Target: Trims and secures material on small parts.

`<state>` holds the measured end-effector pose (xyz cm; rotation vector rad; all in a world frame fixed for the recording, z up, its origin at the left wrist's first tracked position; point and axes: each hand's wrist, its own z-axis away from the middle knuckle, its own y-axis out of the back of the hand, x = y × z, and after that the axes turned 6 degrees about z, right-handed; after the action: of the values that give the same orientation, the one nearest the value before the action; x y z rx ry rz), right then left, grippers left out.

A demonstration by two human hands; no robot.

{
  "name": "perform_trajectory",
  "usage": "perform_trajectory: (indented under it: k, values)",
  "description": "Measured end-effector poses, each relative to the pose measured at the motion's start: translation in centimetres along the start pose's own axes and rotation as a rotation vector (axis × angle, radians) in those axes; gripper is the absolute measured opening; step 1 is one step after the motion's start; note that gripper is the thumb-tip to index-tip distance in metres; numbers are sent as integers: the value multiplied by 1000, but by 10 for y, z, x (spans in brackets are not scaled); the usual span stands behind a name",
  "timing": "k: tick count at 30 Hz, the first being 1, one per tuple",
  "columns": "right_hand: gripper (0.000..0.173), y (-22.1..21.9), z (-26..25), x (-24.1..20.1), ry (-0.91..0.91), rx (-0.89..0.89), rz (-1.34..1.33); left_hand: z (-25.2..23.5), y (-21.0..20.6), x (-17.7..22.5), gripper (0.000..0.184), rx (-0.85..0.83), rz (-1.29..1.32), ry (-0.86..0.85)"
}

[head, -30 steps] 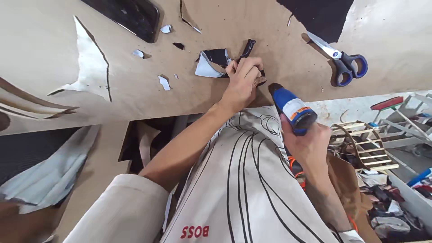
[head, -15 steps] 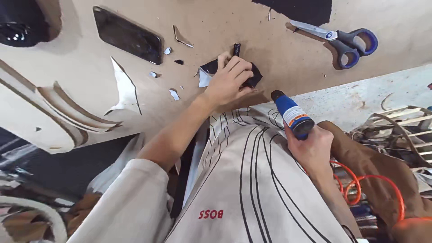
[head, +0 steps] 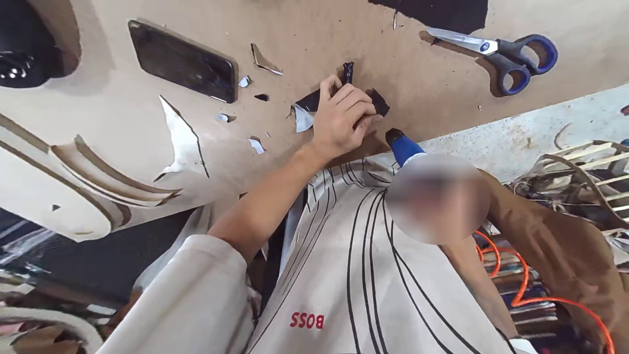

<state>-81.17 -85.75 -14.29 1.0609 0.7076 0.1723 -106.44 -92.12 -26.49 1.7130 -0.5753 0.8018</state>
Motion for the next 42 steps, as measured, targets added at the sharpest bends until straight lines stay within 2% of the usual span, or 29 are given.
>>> perform_trajectory:
  k: [11, 21, 25, 27, 29, 31, 32, 37, 42]
  values:
    - [31, -24, -18, -22, -42, 63, 35, -8, -13, 11, 19, 55, -117, 115]
    - [28, -27, -27, -39, -162, 30, 67, -7, -15, 17, 15, 94, -125, 106]
    - [35, -18, -16, -38, -127, 114, 53, -9, -13, 20, 15, 91, -119, 151]
    - [37, -9, -4, -35, -108, 130, 60, -11, 0, 21, 20, 24, -20, 204]
    - [37, -4, 7, -32, -107, 144, 66, -14, 21, 17, 31, -133, 87, 235]
    - [35, -4, 13, -31, -115, 152, 56, -14, 31, 10, 37, -255, 75, 189]
    - [35, -7, 14, -31, -115, 152, 46, -13, 31, 7, 34, -258, 54, 147]
    - [32, -22, 5, -34, -114, 126, 40, -7, 10, 2, 12, -14, 31, 62]
    - [32, -30, -8, -39, -112, 123, 39, -5, 3, 2, 16, 32, 27, 38]
